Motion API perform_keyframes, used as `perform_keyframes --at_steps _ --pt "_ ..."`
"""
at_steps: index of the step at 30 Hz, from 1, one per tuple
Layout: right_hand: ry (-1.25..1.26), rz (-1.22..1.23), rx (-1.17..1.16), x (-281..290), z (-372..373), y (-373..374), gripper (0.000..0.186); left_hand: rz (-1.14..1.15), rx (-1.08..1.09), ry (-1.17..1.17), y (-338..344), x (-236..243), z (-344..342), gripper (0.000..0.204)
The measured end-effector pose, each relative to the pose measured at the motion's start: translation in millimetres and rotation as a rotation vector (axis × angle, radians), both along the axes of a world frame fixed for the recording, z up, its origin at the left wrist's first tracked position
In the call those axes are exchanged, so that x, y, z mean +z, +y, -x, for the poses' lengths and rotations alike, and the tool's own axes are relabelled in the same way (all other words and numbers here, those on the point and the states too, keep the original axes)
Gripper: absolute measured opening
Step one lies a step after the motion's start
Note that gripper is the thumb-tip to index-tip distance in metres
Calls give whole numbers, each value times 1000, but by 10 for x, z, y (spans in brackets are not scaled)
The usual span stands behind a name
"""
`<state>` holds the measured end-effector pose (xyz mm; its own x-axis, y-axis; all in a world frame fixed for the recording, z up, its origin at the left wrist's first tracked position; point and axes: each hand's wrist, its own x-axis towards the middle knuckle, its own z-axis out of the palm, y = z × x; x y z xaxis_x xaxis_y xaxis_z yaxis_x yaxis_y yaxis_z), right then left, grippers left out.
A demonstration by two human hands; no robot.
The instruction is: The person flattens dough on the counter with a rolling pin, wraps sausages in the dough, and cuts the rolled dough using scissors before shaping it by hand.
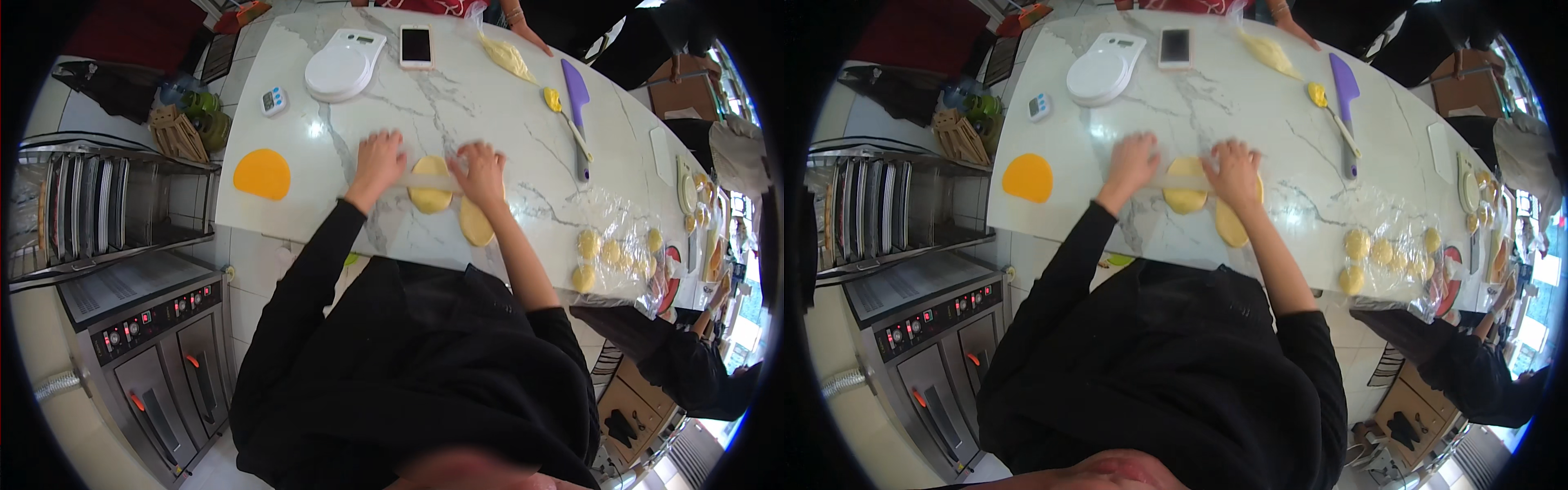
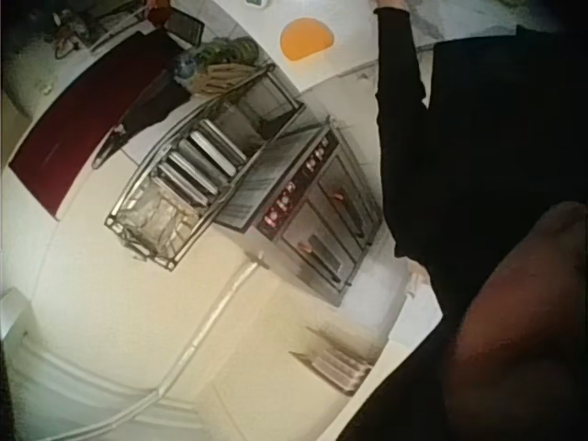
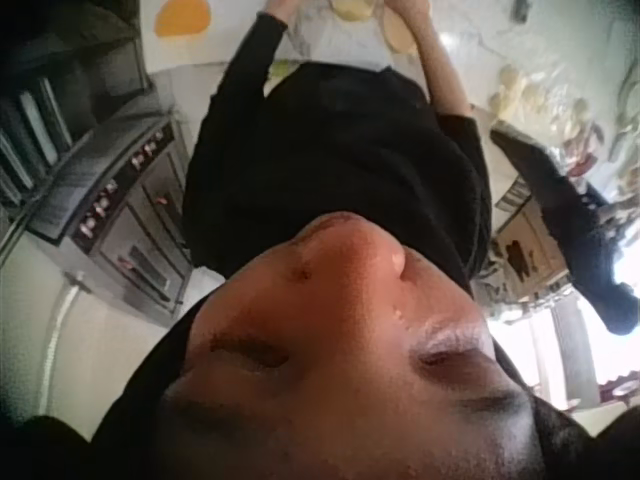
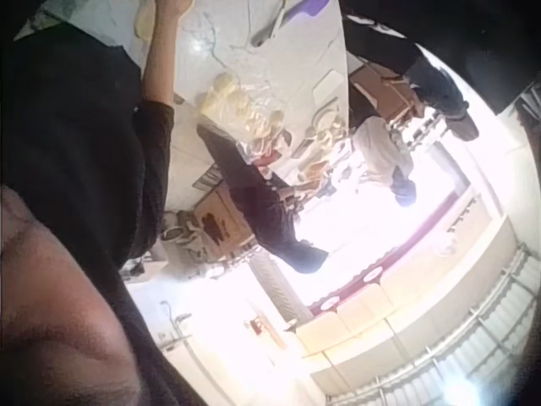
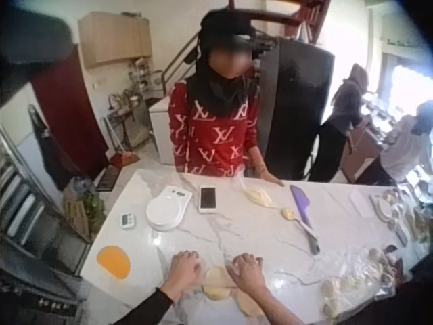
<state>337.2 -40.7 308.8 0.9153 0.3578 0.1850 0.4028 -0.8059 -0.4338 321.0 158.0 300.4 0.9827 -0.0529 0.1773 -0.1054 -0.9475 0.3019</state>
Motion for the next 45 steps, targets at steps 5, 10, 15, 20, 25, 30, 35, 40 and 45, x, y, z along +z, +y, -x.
perform_keyframes --at_steps 5,10,15,20,25,30,35,40,45 --pt "-191 121 -47 -155 -154 172 38 84 36 -220 -56 -88 -169 34" --pt "-69 305 -7 -242 434 69 52 -78 71 -71 -140 -220 470 47" --pt "-60 286 30 -99 1139 -35 53 -125 75 -26 -287 -130 1186 50" --pt "159 116 229 45 1432 -239 51 19 12 -78 -348 -29 1608 45" --pt "181 -363 178 113 527 -158 49 138 -162 -170 -213 -323 1812 37" --pt "200 -9 244 -7 157 286 51 100 -195 -317 -96 -211 1889 35" --pt "473 106 270 45 -24 284 31 141 243 -469 174 -73 1913 32" --pt "339 -79 562 176 141 175 9 127 506 -587 472 63 1888 30" --pt "559 -166 740 707 108 94 12 168 612 -672 671 183 1853 26"
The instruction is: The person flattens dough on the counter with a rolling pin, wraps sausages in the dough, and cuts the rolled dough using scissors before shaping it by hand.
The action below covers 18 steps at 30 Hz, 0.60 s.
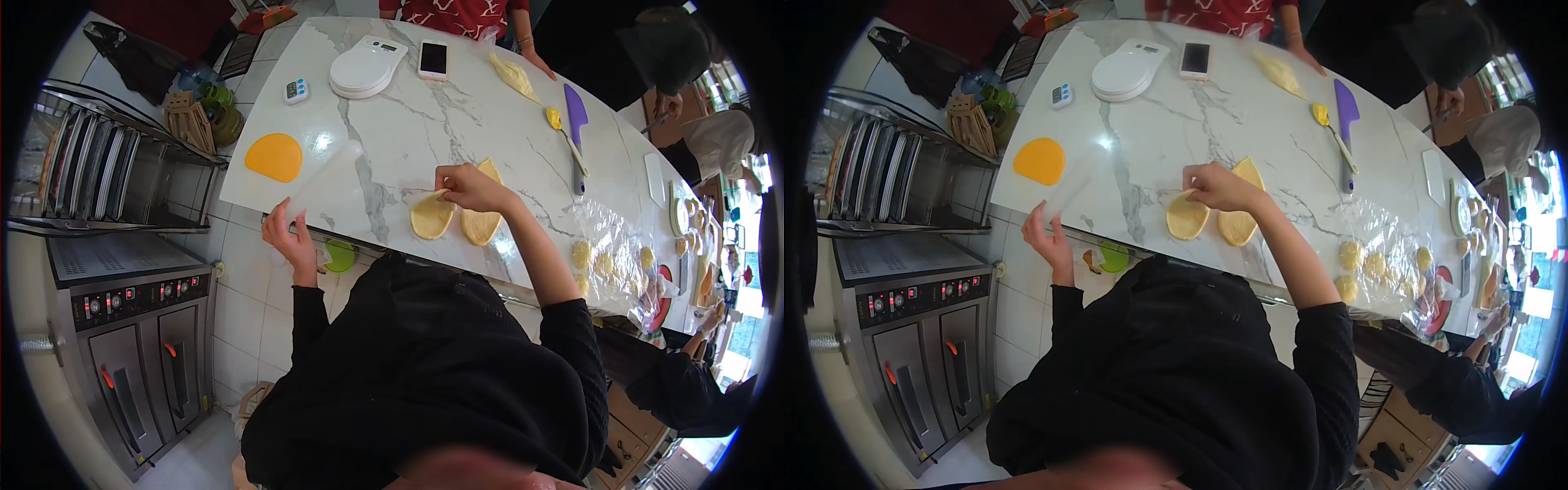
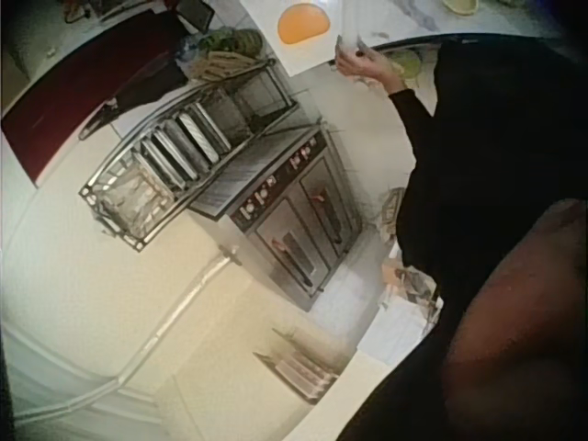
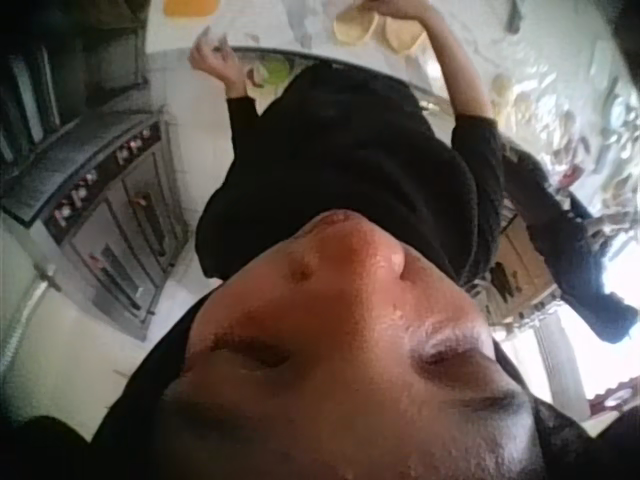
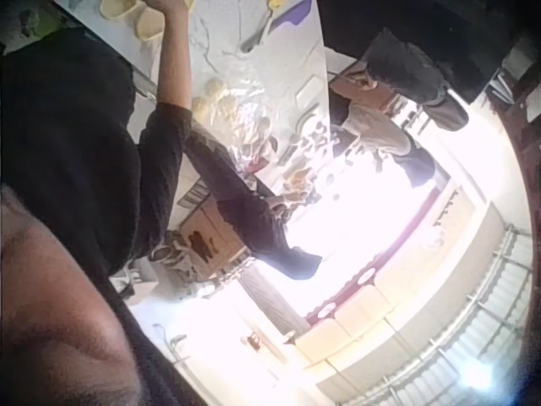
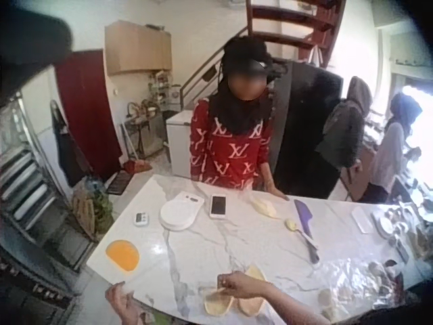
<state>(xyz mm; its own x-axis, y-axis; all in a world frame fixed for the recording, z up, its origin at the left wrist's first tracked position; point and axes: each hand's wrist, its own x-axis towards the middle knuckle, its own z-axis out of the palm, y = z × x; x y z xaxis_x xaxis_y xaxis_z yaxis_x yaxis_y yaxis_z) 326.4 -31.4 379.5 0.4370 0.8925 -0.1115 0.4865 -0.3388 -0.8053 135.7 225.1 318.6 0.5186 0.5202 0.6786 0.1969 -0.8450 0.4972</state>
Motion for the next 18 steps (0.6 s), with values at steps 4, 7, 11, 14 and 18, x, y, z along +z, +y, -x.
perform_keyframes --at_steps 4,7,11,14,18 --pt "155 40 9 330 -25 -28 12 -3 23 15 31 64 -57 26" --pt "88 -1 -3 456 -85 -38 13 3 11 32 22 65 -93 27" --pt "26 -54 -112 708 -81 -34 24 34 5 44 5 35 -115 26" --pt "-238 -161 -263 635 94 13 42 38 2 61 10 10 -150 26" --pt "-721 152 -115 -400 647 24 51 24 -52 68 7 -9 -270 28"
